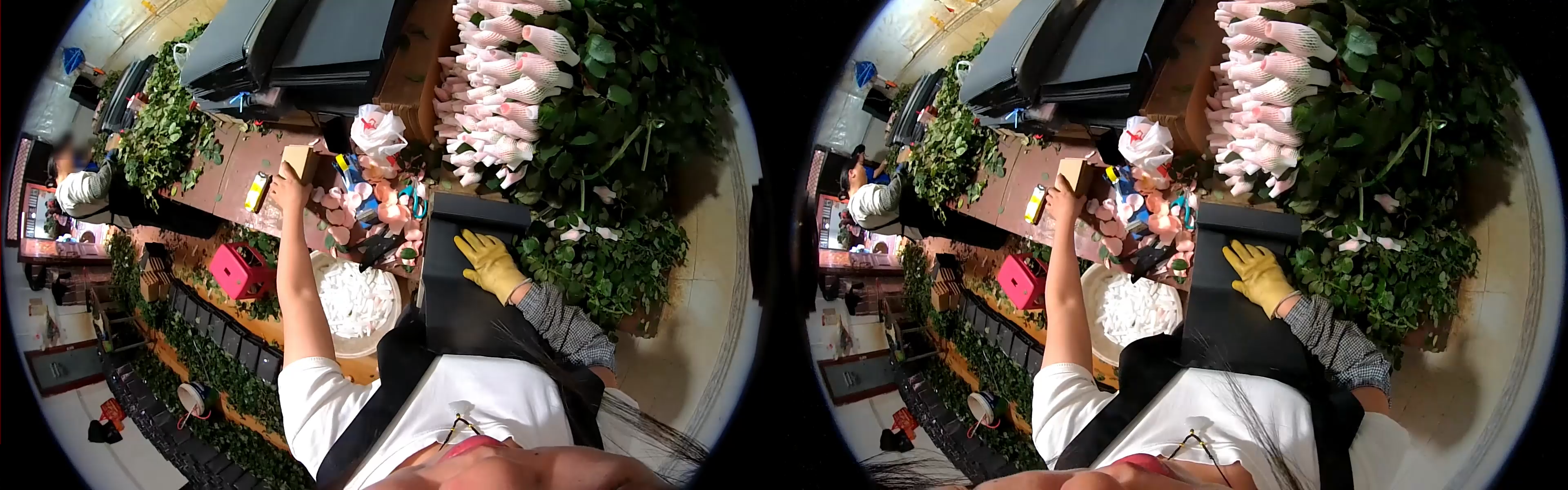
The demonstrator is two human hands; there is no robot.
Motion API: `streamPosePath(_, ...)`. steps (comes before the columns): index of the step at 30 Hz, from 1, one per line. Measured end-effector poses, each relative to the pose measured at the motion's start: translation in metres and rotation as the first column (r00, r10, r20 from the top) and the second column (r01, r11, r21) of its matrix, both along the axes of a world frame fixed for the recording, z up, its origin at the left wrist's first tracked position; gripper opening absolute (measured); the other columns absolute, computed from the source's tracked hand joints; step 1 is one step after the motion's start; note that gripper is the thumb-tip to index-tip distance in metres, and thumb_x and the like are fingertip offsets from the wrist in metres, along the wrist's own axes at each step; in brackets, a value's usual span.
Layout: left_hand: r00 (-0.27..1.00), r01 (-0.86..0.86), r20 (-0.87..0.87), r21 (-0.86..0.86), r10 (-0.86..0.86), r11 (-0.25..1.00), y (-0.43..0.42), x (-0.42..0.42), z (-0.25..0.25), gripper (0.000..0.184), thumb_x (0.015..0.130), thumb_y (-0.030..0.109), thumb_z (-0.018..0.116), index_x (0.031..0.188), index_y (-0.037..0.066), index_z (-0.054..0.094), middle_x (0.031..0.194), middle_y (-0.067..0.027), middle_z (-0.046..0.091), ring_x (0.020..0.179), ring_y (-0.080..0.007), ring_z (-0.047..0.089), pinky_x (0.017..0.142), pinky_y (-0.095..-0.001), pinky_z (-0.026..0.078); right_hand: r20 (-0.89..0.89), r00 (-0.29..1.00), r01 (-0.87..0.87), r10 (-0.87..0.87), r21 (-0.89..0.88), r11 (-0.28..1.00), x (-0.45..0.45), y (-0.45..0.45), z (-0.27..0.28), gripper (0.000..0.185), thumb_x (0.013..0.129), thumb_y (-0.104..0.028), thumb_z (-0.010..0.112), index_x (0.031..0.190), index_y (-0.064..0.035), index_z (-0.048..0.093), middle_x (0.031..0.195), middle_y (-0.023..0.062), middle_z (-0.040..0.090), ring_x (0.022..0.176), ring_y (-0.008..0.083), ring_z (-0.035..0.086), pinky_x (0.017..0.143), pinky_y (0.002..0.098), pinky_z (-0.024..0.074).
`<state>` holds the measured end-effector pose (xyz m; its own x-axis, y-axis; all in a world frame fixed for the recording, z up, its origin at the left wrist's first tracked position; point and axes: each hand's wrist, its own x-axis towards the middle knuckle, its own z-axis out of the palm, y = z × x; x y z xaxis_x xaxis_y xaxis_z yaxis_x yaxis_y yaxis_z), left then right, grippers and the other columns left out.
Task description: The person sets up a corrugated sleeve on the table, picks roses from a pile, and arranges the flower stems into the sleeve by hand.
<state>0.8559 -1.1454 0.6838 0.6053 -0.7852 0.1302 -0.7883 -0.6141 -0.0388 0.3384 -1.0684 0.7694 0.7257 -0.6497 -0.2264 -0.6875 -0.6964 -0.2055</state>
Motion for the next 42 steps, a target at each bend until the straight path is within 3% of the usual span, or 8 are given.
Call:
streamPosePath(11, 0.988, 0.141, 0.091, -0.223, -0.123, 0.965, 0.106, -0.063, -0.021, 0.074, 0.091, 0.049, 0.060, 0.144, 0.003, 0.037, 0.126, -0.0280, 0.052, 0.115, -0.0421, 0.051, 0.097, -0.0534, 0.038, 0.018, 1.000, 0.004, -0.005, 0.030, 1.000, 0.000, -0.003, 0.006, 0.079, 0.082, -0.035, 0.073, 0.149, -0.0123, 0.039, 0.151, 0.0132, 0.041, 0.132, 0.0292, 0.045, 0.109, 0.0432, 0.0344)
streamPosePath(19, 0.870, 0.093, -0.432, -0.331, -0.238, 0.939, 0.101, -0.073, 0.076, 0.102, 0.077, 0.040, 0.081, 0.148, -0.007, 0.025, 0.125, -0.0346, 0.054, 0.115, -0.0475, 0.055, 0.095, -0.0470, 0.047, 0.045, 0.999, -0.004, 0.005, -0.037, 0.999, 0.001, -0.002, 0.007, 0.077, 0.079, -0.034, 0.075, 0.145, -0.0104, 0.043, 0.146, 0.0134, 0.047, 0.126, 0.0289, 0.051, 0.104, 0.0406, 0.0392)
streamPosePath(23, 0.895, -0.046, -0.446, -0.107, -0.006, 0.993, 0.095, -0.079, 0.077, 0.105, 0.076, 0.046, 0.081, 0.147, -0.007, 0.025, 0.127, -0.0334, 0.057, 0.118, -0.0445, 0.057, 0.094, -0.0454, 0.049, 0.084, 0.996, 0.011, -0.007, -0.042, 0.999, -0.002, -0.002, -0.002, 0.077, 0.080, -0.034, 0.074, 0.146, -0.0107, 0.042, 0.147, 0.0132, 0.045, 0.128, 0.0286, 0.049, 0.106, 0.0407, 0.0381)
streamPosePath(28, 0.954, 0.123, -0.190, -0.457, -0.232, 0.881, 0.114, -0.079, 0.085, 0.093, 0.080, 0.030, 0.080, 0.148, -0.003, 0.027, 0.131, -0.0333, 0.051, 0.122, -0.0449, 0.051, 0.105, -0.0477, 0.040, 0.112, 0.994, 0.006, -0.001, -0.043, 0.999, -0.004, -0.001, -0.002, 0.075, 0.079, -0.030, 0.074, 0.144, -0.0102, 0.043, 0.146, 0.0143, 0.045, 0.126, 0.0281, 0.050, 0.105, 0.0409, 0.0388)
streamPosePath(29, 0.915, -0.010, -0.353, -0.503, -0.195, 0.864, 0.119, -0.109, 0.116, 0.089, 0.078, 0.025, 0.082, 0.148, 0.001, 0.032, 0.126, -0.0278, 0.054, 0.119, -0.0385, 0.053, 0.104, -0.0461, 0.041, 0.110, 0.994, 0.020, -0.015, -0.041, 0.999, -0.002, -0.003, 0.000, 0.075, 0.079, -0.030, 0.074, 0.144, -0.0102, 0.043, 0.146, 0.0143, 0.045, 0.126, 0.0281, 0.050, 0.105, 0.0409, 0.0388)
streamPosePath(31, 0.267, -0.083, -0.912, -0.344, -0.312, 0.935, 0.138, -0.131, 0.147, 0.083, 0.080, 0.025, 0.081, 0.146, 0.004, 0.036, 0.127, -0.0194, 0.055, 0.110, -0.0292, 0.058, 0.098, -0.0389, 0.046, 0.121, 0.993, 0.000, 0.004, -0.032, 0.999, -0.003, -0.003, 0.003, 0.074, 0.078, -0.030, 0.074, 0.142, -0.0094, 0.045, 0.144, 0.0156, 0.047, 0.123, 0.0292, 0.053, 0.103, 0.0411, 0.0406)
streamPosePath(37, -0.438, 0.332, -0.881, 0.028, 0.180, 0.943, 0.122, -0.258, 0.095, 0.033, 0.098, 0.026, 0.061, 0.115, -0.003, 0.064, 0.090, 0.0009, 0.067, 0.076, -0.0094, 0.061, 0.068, -0.0249, 0.050, 0.221, 0.975, 0.006, 0.018, -0.106, 0.994, -0.006, -0.004, -0.013, 0.066, 0.075, -0.024, 0.073, 0.136, -0.0091, 0.052, 0.133, 0.0148, 0.056, 0.119, 0.0303, 0.056, 0.097, 0.0403, 0.0452)
streamPosePath(42, 0.293, 0.493, -0.789, -0.359, -0.540, 0.792, 0.096, -0.301, 0.013, 0.047, 0.089, 0.037, 0.070, 0.074, -0.006, 0.062, 0.060, -0.0165, 0.058, 0.053, -0.0216, 0.052, 0.053, -0.0392, 0.042, 0.345, 0.909, 0.287, -0.234, -0.110, 0.952, -0.009, -0.014, 0.002, 0.023, 0.076, -0.015, 0.067, 0.099, -0.0094, 0.068, 0.109, 0.0097, 0.066, 0.096, 0.0288, 0.063, 0.091, 0.0427, 0.0473)
